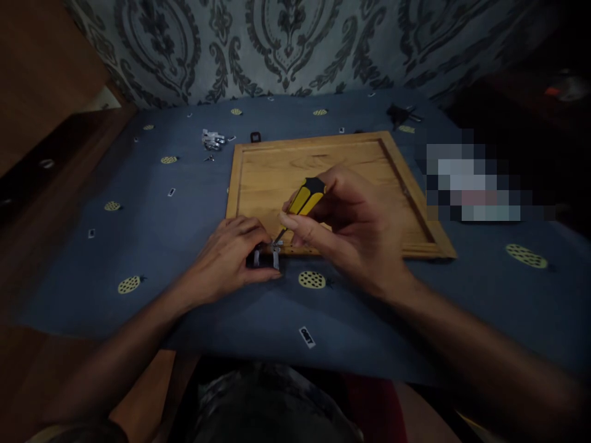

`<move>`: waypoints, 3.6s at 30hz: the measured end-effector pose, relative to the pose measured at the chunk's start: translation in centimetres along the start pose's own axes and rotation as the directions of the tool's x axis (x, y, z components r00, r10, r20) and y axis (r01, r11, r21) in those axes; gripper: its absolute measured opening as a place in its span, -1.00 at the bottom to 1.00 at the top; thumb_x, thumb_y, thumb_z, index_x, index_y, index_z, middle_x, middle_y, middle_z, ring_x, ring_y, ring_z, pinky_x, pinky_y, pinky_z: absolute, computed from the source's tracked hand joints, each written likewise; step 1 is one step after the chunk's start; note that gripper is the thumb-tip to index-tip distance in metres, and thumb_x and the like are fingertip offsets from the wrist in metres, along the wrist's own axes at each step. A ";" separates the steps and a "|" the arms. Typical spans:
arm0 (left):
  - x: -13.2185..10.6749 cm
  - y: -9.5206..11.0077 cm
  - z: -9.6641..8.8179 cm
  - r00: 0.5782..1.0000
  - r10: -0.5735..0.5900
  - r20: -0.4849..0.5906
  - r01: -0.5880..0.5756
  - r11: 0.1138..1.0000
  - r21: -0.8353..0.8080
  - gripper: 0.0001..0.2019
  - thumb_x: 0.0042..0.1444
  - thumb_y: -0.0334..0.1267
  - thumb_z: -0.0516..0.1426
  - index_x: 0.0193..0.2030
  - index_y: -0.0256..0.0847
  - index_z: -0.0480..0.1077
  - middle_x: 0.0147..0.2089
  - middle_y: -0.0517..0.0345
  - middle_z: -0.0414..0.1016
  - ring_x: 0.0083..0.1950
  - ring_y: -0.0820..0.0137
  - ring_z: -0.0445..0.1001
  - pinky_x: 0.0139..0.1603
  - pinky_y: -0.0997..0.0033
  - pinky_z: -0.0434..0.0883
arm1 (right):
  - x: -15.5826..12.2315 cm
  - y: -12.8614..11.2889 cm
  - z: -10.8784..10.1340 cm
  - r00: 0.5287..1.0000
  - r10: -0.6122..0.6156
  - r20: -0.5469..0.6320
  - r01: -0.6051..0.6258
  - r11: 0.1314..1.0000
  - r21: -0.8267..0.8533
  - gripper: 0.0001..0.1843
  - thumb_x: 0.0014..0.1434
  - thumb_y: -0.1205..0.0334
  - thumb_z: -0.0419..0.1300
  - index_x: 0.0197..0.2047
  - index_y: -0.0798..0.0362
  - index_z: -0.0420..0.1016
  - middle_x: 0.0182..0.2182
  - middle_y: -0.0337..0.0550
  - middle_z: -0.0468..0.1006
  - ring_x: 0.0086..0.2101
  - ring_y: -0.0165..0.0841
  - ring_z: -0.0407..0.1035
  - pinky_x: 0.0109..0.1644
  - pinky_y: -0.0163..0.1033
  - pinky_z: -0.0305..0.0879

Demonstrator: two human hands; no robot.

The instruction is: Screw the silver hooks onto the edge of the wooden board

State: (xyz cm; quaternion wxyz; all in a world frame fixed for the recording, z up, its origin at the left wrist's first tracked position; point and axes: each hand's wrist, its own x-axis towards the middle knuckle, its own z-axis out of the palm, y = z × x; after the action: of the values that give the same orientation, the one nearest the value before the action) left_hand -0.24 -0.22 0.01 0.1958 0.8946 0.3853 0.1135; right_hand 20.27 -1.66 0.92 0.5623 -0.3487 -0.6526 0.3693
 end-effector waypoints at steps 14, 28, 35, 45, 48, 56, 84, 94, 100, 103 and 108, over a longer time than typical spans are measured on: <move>0.1 0.0 0.1 1.000 0.008 0.008 -0.009 0.999 0.036 -0.69 0.18 -0.02 0.38 -0.12 -0.18 0.50 0.02 0.05 0.58 0.11 0.10 0.51 0.11 0.10 0.39 | 0.0 0.2 0.1 0.990 -0.095 -0.107 0.085 0.992 -0.096 -0.60 0.18 0.03 0.48 -0.35 -0.05 0.33 -0.43 -0.35 0.44 -0.58 -0.50 0.32 -0.57 -0.30 0.33; 0.1 0.2 0.0 1.000 0.002 0.026 -0.002 1.000 0.029 -0.71 0.18 -0.06 0.39 -0.12 -0.19 0.51 0.07 0.01 0.58 0.16 0.06 0.51 0.18 0.03 0.42 | 0.0 0.5 0.0 0.992 -0.109 -0.061 0.102 0.989 -0.107 -0.58 0.17 -0.04 0.47 -0.34 -0.06 0.31 -0.39 -0.31 0.47 -0.55 -0.47 0.35 -0.52 -0.27 0.39; 0.1 0.0 0.2 1.000 -0.017 0.015 0.017 1.000 0.008 -0.72 0.18 -0.06 0.39 -0.12 -0.17 0.52 0.09 0.00 0.56 0.21 0.01 0.48 0.21 -0.03 0.41 | 0.2 0.3 -0.4 0.996 -0.087 -0.006 0.085 0.988 -0.127 -0.66 0.20 -0.06 0.44 -0.23 -0.08 0.43 -0.32 -0.28 0.50 -0.51 -0.45 0.38 -0.48 -0.28 0.42; 0.0 0.2 0.0 1.000 -0.012 0.008 0.011 1.000 0.021 -0.69 0.16 -0.06 0.40 -0.10 -0.18 0.51 0.07 0.02 0.58 0.17 0.05 0.51 0.21 0.00 0.41 | 0.3 -0.5 -0.8 0.998 -0.005 0.058 0.009 0.998 -0.065 -0.73 0.19 0.01 0.47 -0.22 -0.02 0.56 -0.29 -0.24 0.54 -0.45 -0.45 0.44 -0.41 -0.30 0.47; 0.1 0.2 -0.1 1.000 -0.011 0.016 0.010 1.000 0.029 -0.71 0.16 -0.06 0.40 -0.12 -0.18 0.51 0.07 0.02 0.58 0.16 0.05 0.51 0.19 0.01 0.42 | 0.2 -0.2 -0.7 1.000 0.003 0.022 -0.001 0.998 -0.064 -0.68 0.16 -0.01 0.49 -0.26 -0.03 0.50 -0.33 -0.28 0.53 -0.49 -0.47 0.42 -0.43 -0.30 0.46; 0.1 0.2 0.0 0.999 -0.025 0.023 0.024 0.999 0.022 -0.70 0.18 -0.05 0.39 -0.09 -0.16 0.52 0.06 0.03 0.58 0.19 0.04 0.50 0.23 -0.04 0.40 | 0.4 -0.4 -0.6 1.000 0.001 0.025 0.000 0.999 -0.046 -0.64 0.14 -0.04 0.49 -0.29 -0.04 0.44 -0.39 -0.30 0.50 -0.49 -0.44 0.42 -0.42 -0.26 0.49; 0.0 0.1 0.0 1.000 -0.003 0.022 0.003 1.000 0.014 -0.72 0.20 -0.04 0.36 -0.14 -0.17 0.49 -0.04 0.08 0.53 0.06 0.13 0.48 0.12 0.10 0.38 | -0.1 0.0 -0.2 0.979 -0.130 -0.155 0.101 0.978 -0.183 -0.68 0.14 -0.03 0.50 -0.31 -0.08 0.48 -0.40 -0.30 0.47 -0.51 -0.43 0.39 -0.45 -0.23 0.42; 0.0 0.1 0.0 1.000 -0.002 0.024 0.002 1.000 0.025 -0.70 0.19 -0.04 0.37 -0.11 -0.17 0.49 0.03 0.04 0.57 0.12 0.09 0.50 0.14 0.06 0.40 | 0.0 0.3 -0.2 0.987 -0.117 -0.108 0.100 0.984 -0.147 -0.67 0.16 0.02 0.49 -0.31 -0.08 0.43 -0.38 -0.30 0.47 -0.51 -0.43 0.39 -0.47 -0.24 0.40; -0.1 0.2 0.0 1.000 -0.006 0.016 0.006 1.000 0.013 -0.74 0.19 -0.06 0.37 -0.12 -0.15 0.51 0.03 0.04 0.57 0.14 0.08 0.50 0.17 0.04 0.41 | -0.1 0.2 -0.6 0.976 -0.217 -0.022 0.205 0.947 -0.246 -0.71 0.22 0.00 0.44 -0.27 -0.08 0.43 -0.42 -0.28 0.46 -0.48 -0.39 0.40 -0.43 -0.21 0.45; 0.0 0.2 0.1 1.000 -0.010 0.013 0.009 1.000 0.010 -0.73 0.20 -0.05 0.36 -0.11 -0.15 0.51 0.03 0.04 0.57 0.13 0.08 0.50 0.15 0.04 0.42 | -0.1 0.1 -0.8 0.963 -0.270 0.023 0.265 0.920 -0.288 -0.75 0.24 0.04 0.43 -0.23 -0.09 0.44 -0.42 -0.27 0.48 -0.44 -0.35 0.43 -0.40 -0.19 0.47; 0.0 -0.1 0.2 1.000 0.003 -0.001 -0.003 1.000 0.004 -0.69 0.19 0.00 0.35 -0.08 -0.14 0.51 0.01 0.04 0.56 0.11 0.07 0.49 0.17 0.00 0.42 | -0.1 -0.4 -1.2 0.949 -0.292 0.115 0.314 0.890 -0.331 -0.82 0.28 0.14 0.39 -0.18 -0.06 0.47 -0.37 -0.25 0.54 -0.41 -0.35 0.44 -0.39 -0.19 0.43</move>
State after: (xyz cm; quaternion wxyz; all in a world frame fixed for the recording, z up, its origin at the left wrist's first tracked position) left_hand -0.23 -0.24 -0.19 0.1936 0.8954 0.3845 0.1136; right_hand 21.45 -1.81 1.36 0.5226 -0.3242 -0.7706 0.1674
